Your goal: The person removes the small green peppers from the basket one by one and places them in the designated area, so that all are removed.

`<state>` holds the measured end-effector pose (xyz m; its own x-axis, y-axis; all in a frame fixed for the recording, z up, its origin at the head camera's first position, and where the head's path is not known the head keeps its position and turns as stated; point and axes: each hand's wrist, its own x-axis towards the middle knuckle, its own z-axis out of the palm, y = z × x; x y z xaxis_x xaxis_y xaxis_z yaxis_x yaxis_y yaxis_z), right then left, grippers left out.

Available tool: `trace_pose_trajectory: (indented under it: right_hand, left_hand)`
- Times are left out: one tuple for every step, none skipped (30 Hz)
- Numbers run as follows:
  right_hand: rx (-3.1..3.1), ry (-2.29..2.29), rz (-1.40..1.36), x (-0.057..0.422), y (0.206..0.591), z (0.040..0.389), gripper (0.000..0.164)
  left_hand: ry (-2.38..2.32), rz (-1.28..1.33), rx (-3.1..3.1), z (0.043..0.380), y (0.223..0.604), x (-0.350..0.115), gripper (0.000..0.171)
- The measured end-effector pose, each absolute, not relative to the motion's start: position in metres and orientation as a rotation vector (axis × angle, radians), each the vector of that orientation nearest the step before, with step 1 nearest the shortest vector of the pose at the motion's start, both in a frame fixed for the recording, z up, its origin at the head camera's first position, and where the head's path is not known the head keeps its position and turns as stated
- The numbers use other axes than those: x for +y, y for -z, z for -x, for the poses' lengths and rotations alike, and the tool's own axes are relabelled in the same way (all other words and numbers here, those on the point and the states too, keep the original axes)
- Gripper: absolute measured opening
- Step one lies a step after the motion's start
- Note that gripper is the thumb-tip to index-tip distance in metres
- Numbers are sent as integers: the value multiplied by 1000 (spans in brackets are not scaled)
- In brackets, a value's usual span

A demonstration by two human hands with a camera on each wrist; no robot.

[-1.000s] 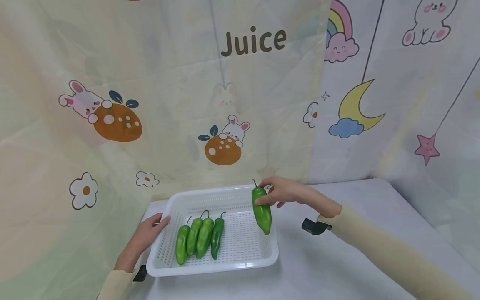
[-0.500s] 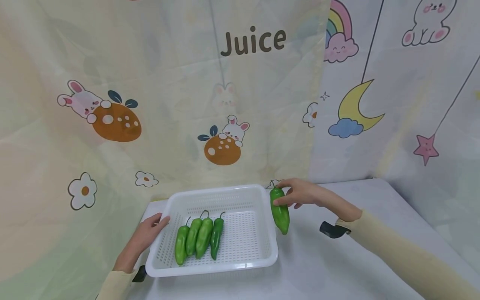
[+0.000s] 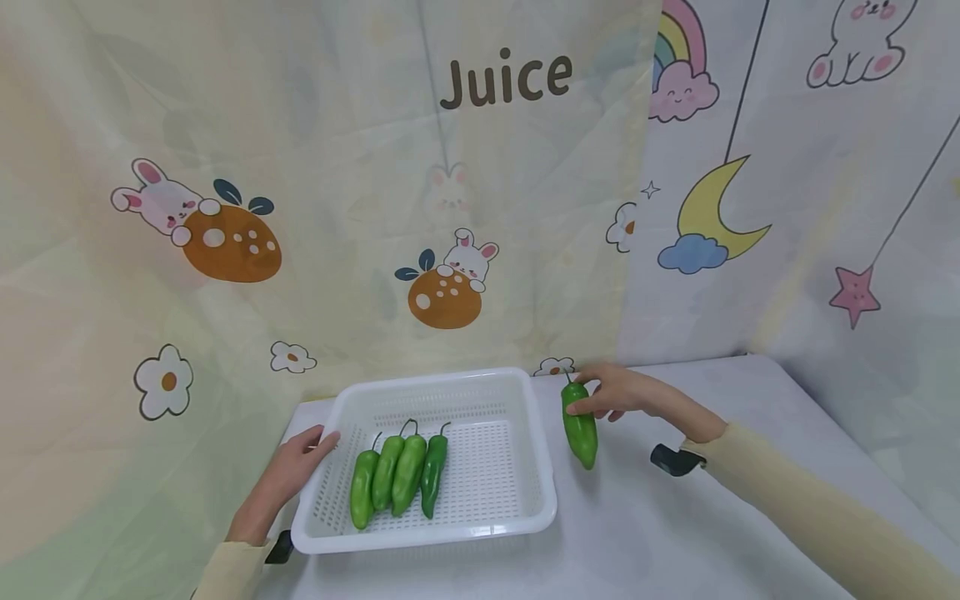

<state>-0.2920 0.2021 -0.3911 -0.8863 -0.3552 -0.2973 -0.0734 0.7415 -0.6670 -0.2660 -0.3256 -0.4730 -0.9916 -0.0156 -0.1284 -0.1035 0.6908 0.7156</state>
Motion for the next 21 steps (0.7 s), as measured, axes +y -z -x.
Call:
trace_pose_trajectory:
  right_hand:
    - [2534, 936, 317, 203, 394, 293, 63]
    - [2533, 929, 310, 204, 396, 295, 63]
    - [2534, 922, 300, 205, 399, 296, 62]
    - [2534, 916, 290, 206, 402, 297, 62]
    - [2534, 912, 282, 207, 404, 298, 62]
    - [2534, 911, 275, 208, 407, 300, 61]
    - [2532, 911, 267, 209, 410, 302, 61]
    - [2533, 910, 263, 210, 413, 303, 61]
    - [2533, 907, 254, 211, 416, 305, 61]
    - [2532, 903, 246, 213, 419, 307, 61]
    - [2531, 899, 239, 214, 421, 308, 61]
    - [2531, 889, 240, 215, 424, 309, 61]
    - [2526, 883, 234, 215, 427, 311, 62]
    - [2519, 878, 227, 216, 429, 312, 63]
    - [2515, 870, 221, 216, 432, 313, 63]
    - [2512, 860, 223, 216, 434, 314, 64]
    - [2509, 850, 220, 216, 437, 314, 64]
    - [2505, 843, 218, 215, 439, 315, 64]
    - [2502, 835, 216, 214, 441, 316, 64]
    - [2502, 824, 214, 213, 444, 316, 64]
    - [2502, 814, 213, 212, 446, 316, 64]
  left_hand:
    - [-1190, 100, 2784, 266, 473, -326, 62]
    - [-1190, 102, 2784, 266, 473, -326, 62]
    - [-1190, 104, 2784, 266, 474, -326, 62]
    - [-1190, 104, 2784, 266, 474, -326, 62]
    - [-1189, 103, 2784, 266, 474, -326, 63]
    - [-1190, 103, 2782, 266, 474, -326, 62]
    - [-1190, 103, 2781, 266, 474, -326, 62]
    - [-1192, 103, 2780, 266, 474, -326, 62]
    - [-1196, 104, 2778, 266, 475, -326, 62]
    - [-1200, 103, 2776, 267, 475, -326, 62]
    - [-1203, 103, 2774, 267, 475, -326, 61]
    - [-1205, 103, 2774, 267, 475, -326, 62]
    - [-1208, 105, 2774, 267, 475, -326, 61]
    - [-1210, 105, 2773, 267, 476, -326, 61]
    - [-1212, 104, 2774, 267, 476, -326, 62]
    - [-1212, 101, 2775, 268, 476, -326, 62]
    - [-1213, 101, 2776, 268, 476, -326, 62]
    - [-1212, 102, 2777, 268, 476, -326, 62]
    - [-1212, 103, 2777, 268, 476, -326, 62]
    - [-1212, 105, 2776, 268, 475, -326, 61]
    - [-1211, 108, 2776, 267, 475, -326, 61]
